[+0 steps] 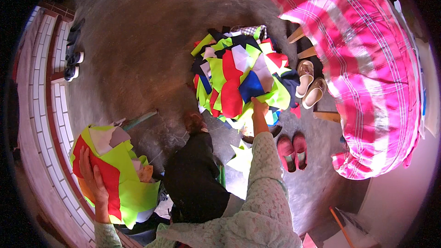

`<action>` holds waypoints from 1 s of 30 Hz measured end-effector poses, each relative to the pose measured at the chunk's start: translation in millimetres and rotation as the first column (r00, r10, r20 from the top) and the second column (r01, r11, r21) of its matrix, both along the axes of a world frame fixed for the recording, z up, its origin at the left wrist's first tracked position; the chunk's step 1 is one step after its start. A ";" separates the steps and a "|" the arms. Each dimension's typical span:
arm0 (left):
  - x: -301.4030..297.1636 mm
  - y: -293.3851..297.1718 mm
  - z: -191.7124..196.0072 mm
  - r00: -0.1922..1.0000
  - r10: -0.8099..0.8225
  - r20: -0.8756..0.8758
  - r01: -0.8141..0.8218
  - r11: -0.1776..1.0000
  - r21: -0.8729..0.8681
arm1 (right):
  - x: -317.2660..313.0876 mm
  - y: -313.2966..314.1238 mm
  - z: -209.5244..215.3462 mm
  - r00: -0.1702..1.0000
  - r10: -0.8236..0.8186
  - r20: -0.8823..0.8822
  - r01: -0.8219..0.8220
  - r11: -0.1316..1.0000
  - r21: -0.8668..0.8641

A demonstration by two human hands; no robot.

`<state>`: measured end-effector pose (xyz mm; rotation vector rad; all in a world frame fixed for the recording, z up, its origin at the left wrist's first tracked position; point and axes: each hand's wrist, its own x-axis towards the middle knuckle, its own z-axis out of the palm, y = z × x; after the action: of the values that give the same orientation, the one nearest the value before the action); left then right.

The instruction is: The person sits on the floor and sorts through a pile of colorful fabric pieces. They pick up individual pieces, unfold them, and place them into a growing stack on their lap.

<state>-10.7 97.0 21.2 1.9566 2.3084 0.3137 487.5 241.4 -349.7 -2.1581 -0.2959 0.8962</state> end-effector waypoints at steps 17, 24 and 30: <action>-0.6 -9.8 1.3 0.998 0.014 -0.068 -0.011 0.998 0.055 | 31.1 -2.0 63.6 0.725 -0.202 -0.658 0.510 0.800 0.317; -2.3 -12.6 -0.6 0.999 0.027 -0.033 -0.025 0.997 0.068 | 2.7 -16.3 143.1 0.537 0.164 -0.827 0.371 0.835 0.406; -7.8 -13.8 -5.0 0.999 0.034 -0.009 -0.033 0.992 0.123 | -44.3 -45.5 240.6 0.415 0.384 -0.825 0.304 0.796 0.523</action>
<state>-18.5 83.2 16.2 1.9806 2.3844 0.4595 443.3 195.8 -109.1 -0.7915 -0.0391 1.6176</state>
